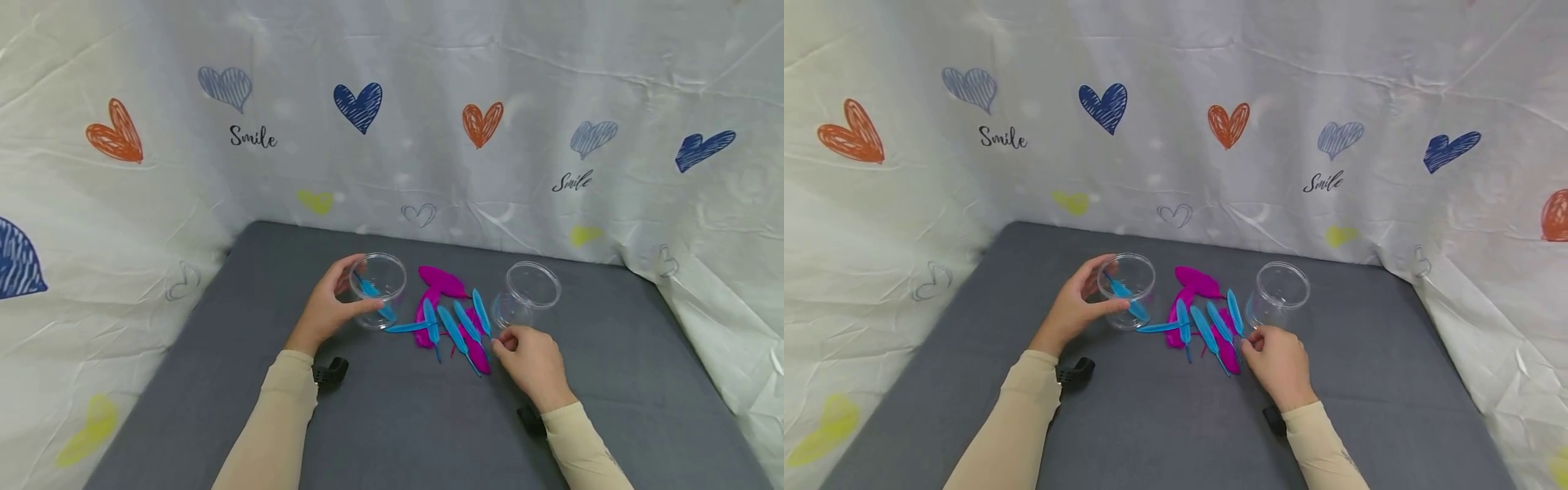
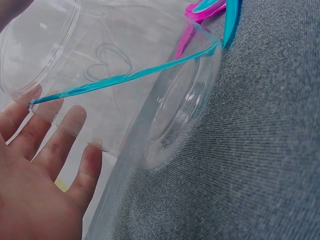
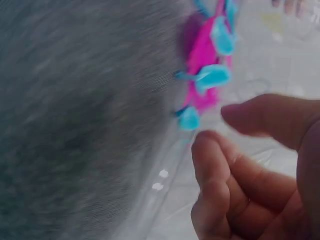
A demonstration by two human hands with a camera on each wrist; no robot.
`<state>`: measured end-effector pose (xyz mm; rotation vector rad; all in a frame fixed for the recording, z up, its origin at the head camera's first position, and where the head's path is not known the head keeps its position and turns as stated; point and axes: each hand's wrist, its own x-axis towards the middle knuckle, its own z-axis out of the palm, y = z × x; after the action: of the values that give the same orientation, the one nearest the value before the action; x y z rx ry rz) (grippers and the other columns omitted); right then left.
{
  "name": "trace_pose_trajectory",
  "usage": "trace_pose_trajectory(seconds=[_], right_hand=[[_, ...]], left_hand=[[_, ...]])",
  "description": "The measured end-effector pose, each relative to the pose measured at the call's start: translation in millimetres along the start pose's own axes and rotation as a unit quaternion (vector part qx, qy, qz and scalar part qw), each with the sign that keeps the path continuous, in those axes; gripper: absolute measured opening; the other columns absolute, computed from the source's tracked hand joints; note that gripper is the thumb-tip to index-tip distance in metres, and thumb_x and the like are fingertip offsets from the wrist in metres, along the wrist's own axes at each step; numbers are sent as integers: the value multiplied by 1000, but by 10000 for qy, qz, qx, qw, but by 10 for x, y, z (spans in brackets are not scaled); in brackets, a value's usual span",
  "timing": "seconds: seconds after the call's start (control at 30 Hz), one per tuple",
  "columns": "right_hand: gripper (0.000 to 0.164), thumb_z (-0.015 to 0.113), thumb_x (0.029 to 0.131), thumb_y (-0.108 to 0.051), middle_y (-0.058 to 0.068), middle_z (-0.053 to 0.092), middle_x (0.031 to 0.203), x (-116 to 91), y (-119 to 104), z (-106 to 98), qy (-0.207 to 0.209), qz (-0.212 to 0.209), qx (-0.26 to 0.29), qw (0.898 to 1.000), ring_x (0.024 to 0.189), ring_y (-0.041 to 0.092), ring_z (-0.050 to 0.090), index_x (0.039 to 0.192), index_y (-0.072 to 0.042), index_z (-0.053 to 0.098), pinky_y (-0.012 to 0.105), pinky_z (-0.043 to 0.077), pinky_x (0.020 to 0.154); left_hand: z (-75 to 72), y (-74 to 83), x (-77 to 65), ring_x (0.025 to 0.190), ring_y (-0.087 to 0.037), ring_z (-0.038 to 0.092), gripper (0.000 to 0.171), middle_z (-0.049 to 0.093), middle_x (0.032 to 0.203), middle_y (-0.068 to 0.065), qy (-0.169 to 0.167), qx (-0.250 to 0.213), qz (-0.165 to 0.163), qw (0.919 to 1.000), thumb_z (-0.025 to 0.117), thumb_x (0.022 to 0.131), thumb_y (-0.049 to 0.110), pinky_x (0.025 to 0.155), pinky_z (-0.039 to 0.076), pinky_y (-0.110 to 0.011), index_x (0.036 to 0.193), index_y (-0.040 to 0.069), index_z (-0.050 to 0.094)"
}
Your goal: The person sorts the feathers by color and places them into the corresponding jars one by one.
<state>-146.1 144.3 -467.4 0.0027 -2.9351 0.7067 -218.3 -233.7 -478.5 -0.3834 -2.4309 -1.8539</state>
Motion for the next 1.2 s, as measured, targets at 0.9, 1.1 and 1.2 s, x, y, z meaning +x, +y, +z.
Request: trace_pose_trajectory(seconds=[0.9,1.1,1.2], right_hand=[[14,71,85,-19,1,65,64,52,20,42,-153,526,-308,9980,56,22,57,70,-17,71,36,44,47],[20,68,81,-18,-3,54,58,81,23,46,-237,605,-310,9974,54,20,52,62,-20,64,34,39,46],[22,67,80,-19,-3,51,56,66,29,35,-239,706,-315,9967,54,20,51,59,-20,61,34,37,45]], left_hand=[[13,-4,-44,152,-23,52,91,56,162,-6,-8,-175,-76,9998,97,83,36,128,39,-56,160,35,49],[-12,15,-26,154,-23,50,91,54,164,-9,-5,-114,-40,9999,96,83,35,130,37,-57,160,33,48],[-11,27,-25,155,-23,49,91,55,164,-6,-33,-113,-59,9999,96,84,34,130,36,-57,161,32,48]])
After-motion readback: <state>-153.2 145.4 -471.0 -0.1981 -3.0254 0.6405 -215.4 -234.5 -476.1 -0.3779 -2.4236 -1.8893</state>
